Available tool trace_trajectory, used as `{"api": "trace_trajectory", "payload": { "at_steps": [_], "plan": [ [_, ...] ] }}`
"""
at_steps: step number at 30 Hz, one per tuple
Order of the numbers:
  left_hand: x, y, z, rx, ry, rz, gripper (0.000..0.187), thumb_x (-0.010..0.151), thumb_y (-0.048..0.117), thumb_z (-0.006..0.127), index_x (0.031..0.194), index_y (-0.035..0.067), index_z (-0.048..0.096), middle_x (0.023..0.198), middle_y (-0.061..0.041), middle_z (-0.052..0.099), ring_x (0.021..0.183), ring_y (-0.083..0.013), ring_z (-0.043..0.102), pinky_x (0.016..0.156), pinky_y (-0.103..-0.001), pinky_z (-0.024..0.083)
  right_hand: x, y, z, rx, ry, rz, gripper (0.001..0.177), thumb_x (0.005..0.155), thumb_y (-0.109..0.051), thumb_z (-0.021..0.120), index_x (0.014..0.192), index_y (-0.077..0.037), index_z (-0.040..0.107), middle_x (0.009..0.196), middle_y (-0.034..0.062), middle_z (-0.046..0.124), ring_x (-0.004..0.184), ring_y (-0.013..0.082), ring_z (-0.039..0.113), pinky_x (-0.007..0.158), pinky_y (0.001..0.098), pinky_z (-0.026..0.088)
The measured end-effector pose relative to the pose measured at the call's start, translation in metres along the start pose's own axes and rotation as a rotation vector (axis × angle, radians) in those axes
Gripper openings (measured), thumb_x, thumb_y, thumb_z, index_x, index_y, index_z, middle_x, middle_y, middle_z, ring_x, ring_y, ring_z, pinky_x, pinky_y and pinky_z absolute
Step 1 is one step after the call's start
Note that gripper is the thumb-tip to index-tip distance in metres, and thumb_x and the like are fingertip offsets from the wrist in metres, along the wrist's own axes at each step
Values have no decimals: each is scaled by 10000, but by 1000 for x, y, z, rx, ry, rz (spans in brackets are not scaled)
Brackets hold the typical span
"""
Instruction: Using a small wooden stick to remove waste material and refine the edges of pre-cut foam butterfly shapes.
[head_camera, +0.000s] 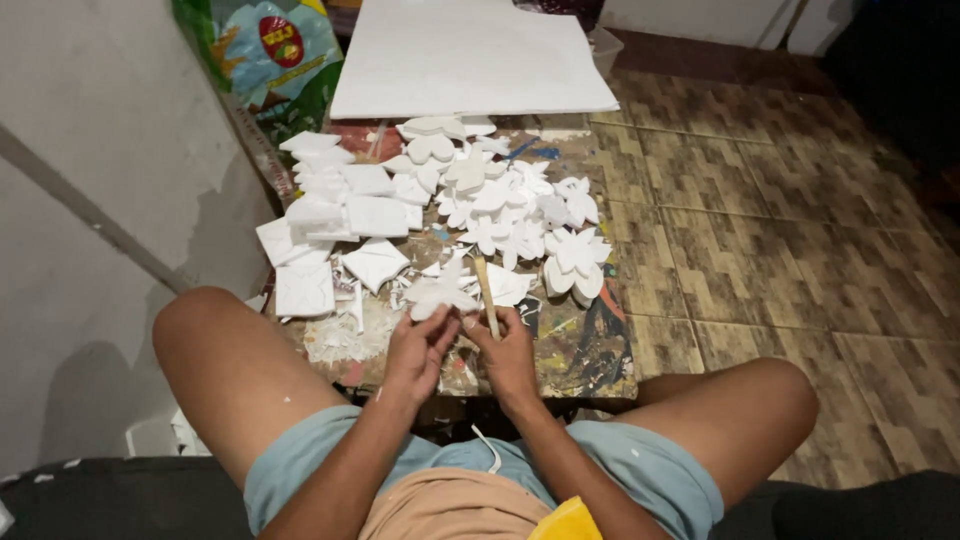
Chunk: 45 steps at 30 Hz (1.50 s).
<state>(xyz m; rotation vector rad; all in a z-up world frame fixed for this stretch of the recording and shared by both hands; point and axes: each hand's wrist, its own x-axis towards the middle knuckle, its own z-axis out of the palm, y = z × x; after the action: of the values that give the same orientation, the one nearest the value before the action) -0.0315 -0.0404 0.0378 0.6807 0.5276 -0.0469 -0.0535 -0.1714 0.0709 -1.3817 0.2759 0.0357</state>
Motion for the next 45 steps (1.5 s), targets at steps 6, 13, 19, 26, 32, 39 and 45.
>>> {"api": "trace_trajectory", "payload": {
  "at_steps": [6,13,19,26,32,39,45],
  "plan": [
    [-4,-24,-2,277,-120,-63,521,817,51,803,1264,-14,543,1106,-195,693,996,-309,707,923,-439,572,27,13,-20,86,70,-48,293,850,-134,778,1056,-12,610,786,75,658,666,142,637,506,228,533],
    [-27,-2,14,439,-118,-39,539,823,174,808,1246,-39,551,1005,-193,704,907,-286,709,847,-423,589,30,6,-22,221,92,11,366,787,-99,827,1071,-32,607,796,71,638,675,151,612,592,270,584],
    [-7,8,-5,1135,-80,534,283,797,335,822,1035,196,759,965,-53,771,870,-274,750,780,-365,593,31,3,-32,114,31,-29,362,768,-108,847,1044,-30,626,807,22,630,733,113,606,602,257,600],
    [-4,17,-9,1336,-215,899,170,870,285,747,987,163,769,889,-80,746,818,-311,742,700,-424,598,36,8,-42,1,-14,-53,344,745,-150,865,1011,-50,671,765,29,668,689,89,595,602,224,548],
    [-12,26,-6,1234,-146,744,201,914,296,652,934,131,764,833,-115,755,838,-336,737,742,-437,574,37,8,-41,-51,-35,-76,377,731,-184,879,1021,-49,681,766,37,688,684,81,589,598,205,499],
    [-3,43,-7,731,199,466,141,822,55,607,915,8,702,706,-196,669,644,-220,707,563,-315,570,37,10,-43,-16,-39,-67,345,742,-143,866,1019,-43,686,776,55,702,672,96,598,593,213,483],
    [20,29,-27,918,84,502,217,965,286,629,923,128,773,768,-110,729,638,-190,719,609,-307,570,34,6,-41,15,-33,-63,360,742,-141,861,1034,-28,685,787,62,708,675,107,610,600,220,491]
  ]
}}
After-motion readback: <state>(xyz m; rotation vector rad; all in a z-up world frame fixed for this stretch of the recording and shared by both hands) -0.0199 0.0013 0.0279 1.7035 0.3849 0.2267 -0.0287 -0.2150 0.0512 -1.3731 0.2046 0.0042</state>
